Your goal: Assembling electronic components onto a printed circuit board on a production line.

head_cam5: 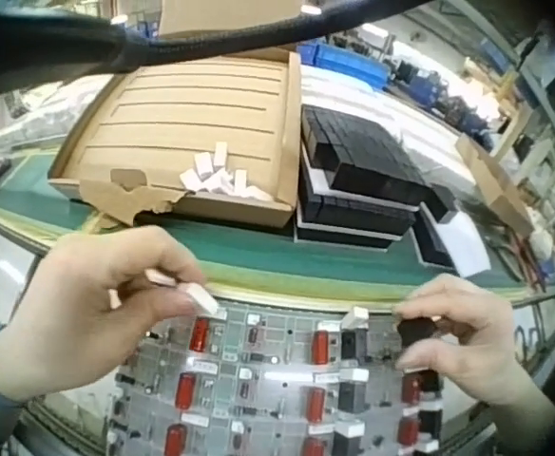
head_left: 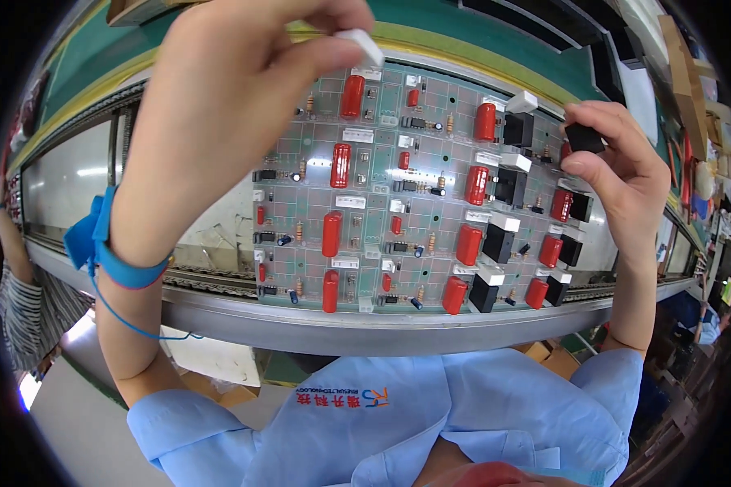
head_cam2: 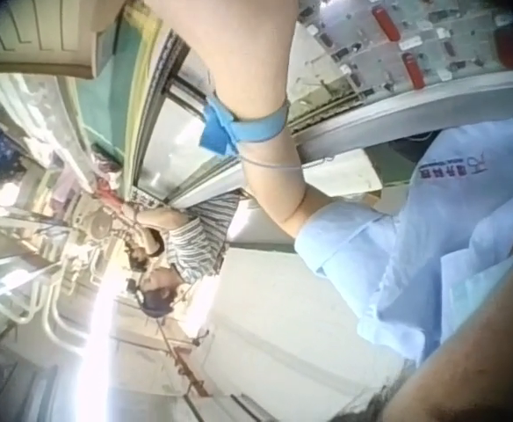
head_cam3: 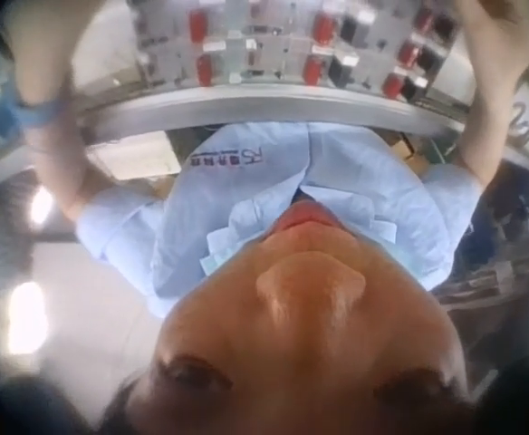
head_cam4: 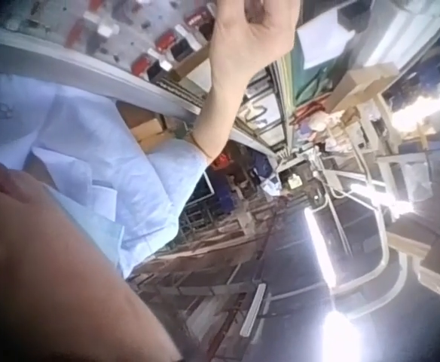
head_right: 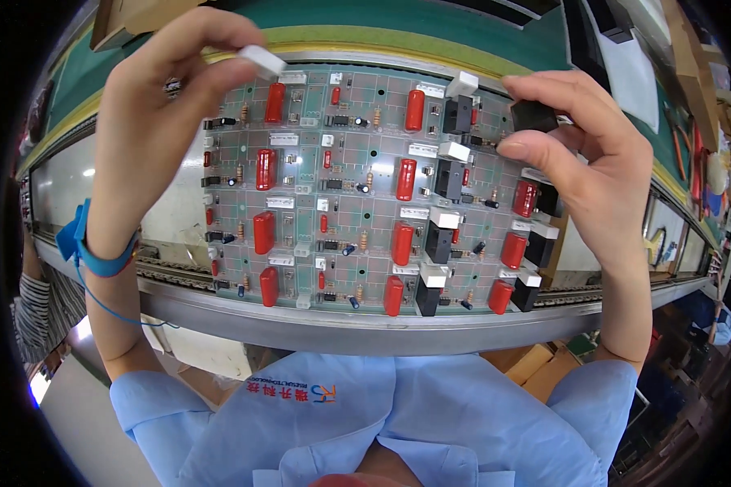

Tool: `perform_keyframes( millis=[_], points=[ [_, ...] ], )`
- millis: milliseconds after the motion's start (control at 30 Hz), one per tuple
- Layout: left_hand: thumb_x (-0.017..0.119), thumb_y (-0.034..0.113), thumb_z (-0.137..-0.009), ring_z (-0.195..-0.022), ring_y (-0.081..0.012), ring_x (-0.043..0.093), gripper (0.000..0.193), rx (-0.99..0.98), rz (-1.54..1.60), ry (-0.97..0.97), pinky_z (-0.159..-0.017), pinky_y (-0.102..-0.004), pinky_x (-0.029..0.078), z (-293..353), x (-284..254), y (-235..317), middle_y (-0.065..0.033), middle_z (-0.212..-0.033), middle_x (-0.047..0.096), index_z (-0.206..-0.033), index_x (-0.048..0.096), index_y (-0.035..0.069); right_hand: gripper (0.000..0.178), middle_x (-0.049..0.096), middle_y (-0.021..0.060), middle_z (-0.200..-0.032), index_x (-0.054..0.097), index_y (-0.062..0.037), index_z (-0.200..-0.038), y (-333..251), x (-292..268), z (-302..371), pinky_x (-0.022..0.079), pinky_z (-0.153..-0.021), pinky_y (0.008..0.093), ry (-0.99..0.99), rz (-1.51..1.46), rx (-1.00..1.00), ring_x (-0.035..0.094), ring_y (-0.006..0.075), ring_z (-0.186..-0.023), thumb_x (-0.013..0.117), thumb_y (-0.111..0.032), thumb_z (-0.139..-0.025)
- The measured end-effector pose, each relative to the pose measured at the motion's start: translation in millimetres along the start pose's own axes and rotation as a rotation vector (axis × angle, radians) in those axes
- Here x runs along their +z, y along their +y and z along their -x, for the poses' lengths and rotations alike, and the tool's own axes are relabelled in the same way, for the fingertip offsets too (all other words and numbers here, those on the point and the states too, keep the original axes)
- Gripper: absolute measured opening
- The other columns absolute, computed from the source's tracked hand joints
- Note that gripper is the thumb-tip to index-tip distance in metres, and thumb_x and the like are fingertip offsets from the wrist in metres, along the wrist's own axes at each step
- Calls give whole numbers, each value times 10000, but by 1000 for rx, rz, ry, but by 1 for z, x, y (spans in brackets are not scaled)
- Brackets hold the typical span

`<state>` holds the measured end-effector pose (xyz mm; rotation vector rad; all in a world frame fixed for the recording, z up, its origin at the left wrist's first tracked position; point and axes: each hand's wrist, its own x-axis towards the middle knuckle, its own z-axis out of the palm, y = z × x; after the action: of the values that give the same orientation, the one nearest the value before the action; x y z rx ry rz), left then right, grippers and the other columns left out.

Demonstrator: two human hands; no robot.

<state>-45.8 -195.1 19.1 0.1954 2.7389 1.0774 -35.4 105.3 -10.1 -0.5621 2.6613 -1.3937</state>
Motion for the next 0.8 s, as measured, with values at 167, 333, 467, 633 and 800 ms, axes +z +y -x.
perform_keyframes(
  millis=[167, 333, 467, 633, 800],
  points=[
    [690, 36, -832, -704, -259, 633, 62, 390, -232, 41, -617, -334, 495, -17, 12, -6, -124, -786, 636, -867, 652, 3, 354, 615, 81, -1117, 664, 33, -1116, 9, -13, 6, 473, -743, 193, -36, -84, 34, 588, 98, -935, 754, 6, -775],
    [691, 52, -831, -712, -266, 626, 73, 343, -319, 1, -634, -341, 496, -24, 22, -9, -118, -784, 630, -861, 646, 3, 335, 570, 97, -1214, 650, 42, -1143, 29, -25, 13, 470, -738, 185, -61, -13, -29, 577, 98, -974, 715, 31, -815],
    [690, 61, -825, -710, -263, 605, 73, 389, -416, 40, -634, -343, 472, -24, 23, -6, -102, -786, 620, -854, 641, 16, 326, 553, 117, -1276, 631, 36, -1188, 35, -29, 15, 514, -827, 222, -67, 14, -56, 583, 137, -1068, 665, 20, -864],
    [716, 63, -782, -680, -237, 565, 100, 425, -615, 51, -618, -331, 422, -19, 30, -2, -82, -777, 602, -849, 646, 42, 321, 553, 123, -1288, 628, 29, -1201, 37, -35, 18, 518, -867, 236, -98, 45, -24, 578, 152, -1102, 646, 15, -881],
    [746, 53, -728, -671, -217, 562, 188, 458, -587, 43, -615, -332, 405, -14, 25, -5, -64, -782, 609, -895, 659, 46, 289, 632, 83, -1090, 649, 11, -1153, 29, -36, 18, 490, -690, 185, -62, 57, 25, 607, 92, -829, 655, -156, -918]
  ],
)
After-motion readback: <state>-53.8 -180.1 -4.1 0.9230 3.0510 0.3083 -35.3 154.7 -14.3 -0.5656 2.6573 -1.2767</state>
